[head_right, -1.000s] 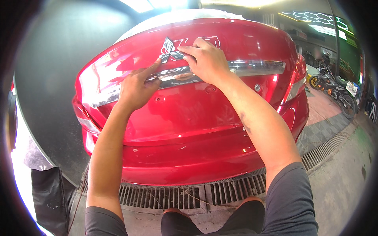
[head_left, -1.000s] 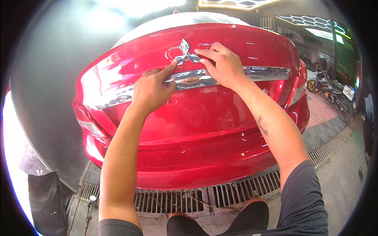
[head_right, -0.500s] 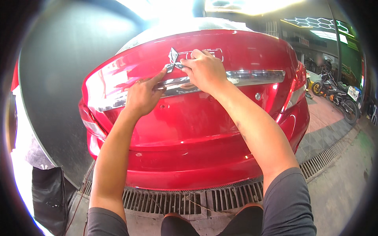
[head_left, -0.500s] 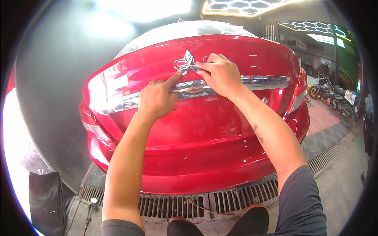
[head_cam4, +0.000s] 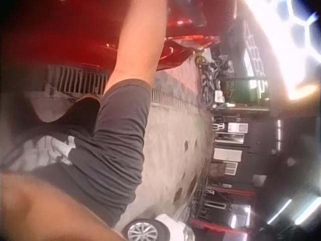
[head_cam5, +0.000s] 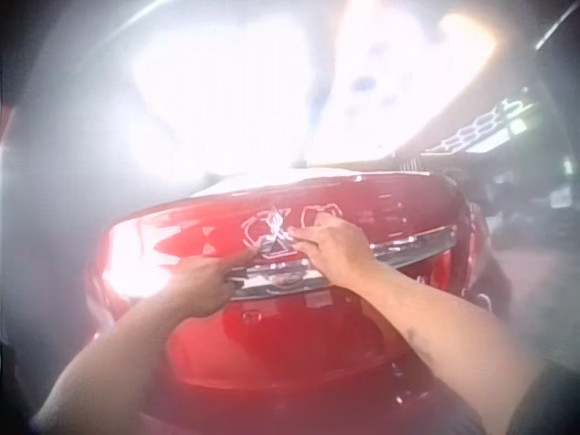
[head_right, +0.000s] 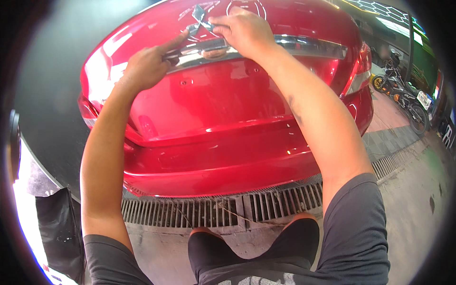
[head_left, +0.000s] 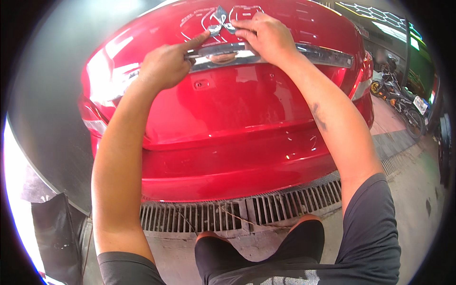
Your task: The person applies a chrome Mitsubishi emblem to the trunk of a red car using a small tool to press and smooth the edges. The person then handles a red emblem separately, adjusting it with the tool.
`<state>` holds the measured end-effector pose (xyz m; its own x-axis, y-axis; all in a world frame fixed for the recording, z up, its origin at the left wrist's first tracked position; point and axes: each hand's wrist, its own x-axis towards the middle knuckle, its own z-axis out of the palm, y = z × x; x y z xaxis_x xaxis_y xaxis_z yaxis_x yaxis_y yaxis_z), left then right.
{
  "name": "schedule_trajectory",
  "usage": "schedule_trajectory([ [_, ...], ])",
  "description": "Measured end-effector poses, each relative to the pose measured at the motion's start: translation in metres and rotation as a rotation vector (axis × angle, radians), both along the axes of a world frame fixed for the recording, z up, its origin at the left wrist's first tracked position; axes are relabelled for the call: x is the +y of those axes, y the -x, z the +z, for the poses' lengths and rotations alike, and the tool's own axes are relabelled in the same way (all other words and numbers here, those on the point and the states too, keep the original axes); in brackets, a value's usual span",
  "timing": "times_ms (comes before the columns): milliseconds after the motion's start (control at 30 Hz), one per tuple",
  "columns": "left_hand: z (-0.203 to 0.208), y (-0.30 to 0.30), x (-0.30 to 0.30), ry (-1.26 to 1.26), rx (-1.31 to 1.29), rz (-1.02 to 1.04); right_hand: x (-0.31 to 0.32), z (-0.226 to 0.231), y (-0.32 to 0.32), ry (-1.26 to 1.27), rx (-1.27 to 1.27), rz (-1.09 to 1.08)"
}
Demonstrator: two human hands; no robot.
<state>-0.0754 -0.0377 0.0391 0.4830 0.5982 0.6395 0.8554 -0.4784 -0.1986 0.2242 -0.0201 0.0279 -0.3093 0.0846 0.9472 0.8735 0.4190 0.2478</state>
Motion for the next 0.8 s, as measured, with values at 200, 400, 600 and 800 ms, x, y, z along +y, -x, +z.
schedule_trajectory([
  [200,-0.001,-0.005,-0.011,-0.015,0.010,0.046,-0.003,-0.001,0.002,0.036,0.028,-0.004],
  [400,-0.002,-0.015,-0.016,-0.033,0.024,0.077,-0.001,0.000,-0.004,0.055,0.056,0.050],
  [600,-0.006,-0.020,-0.007,-0.066,0.016,0.079,0.002,0.002,-0.012,0.071,0.057,0.112],
  [800,-0.011,-0.015,0.000,-0.154,0.000,-0.017,0.004,0.000,-0.013,0.007,0.059,0.113],
])
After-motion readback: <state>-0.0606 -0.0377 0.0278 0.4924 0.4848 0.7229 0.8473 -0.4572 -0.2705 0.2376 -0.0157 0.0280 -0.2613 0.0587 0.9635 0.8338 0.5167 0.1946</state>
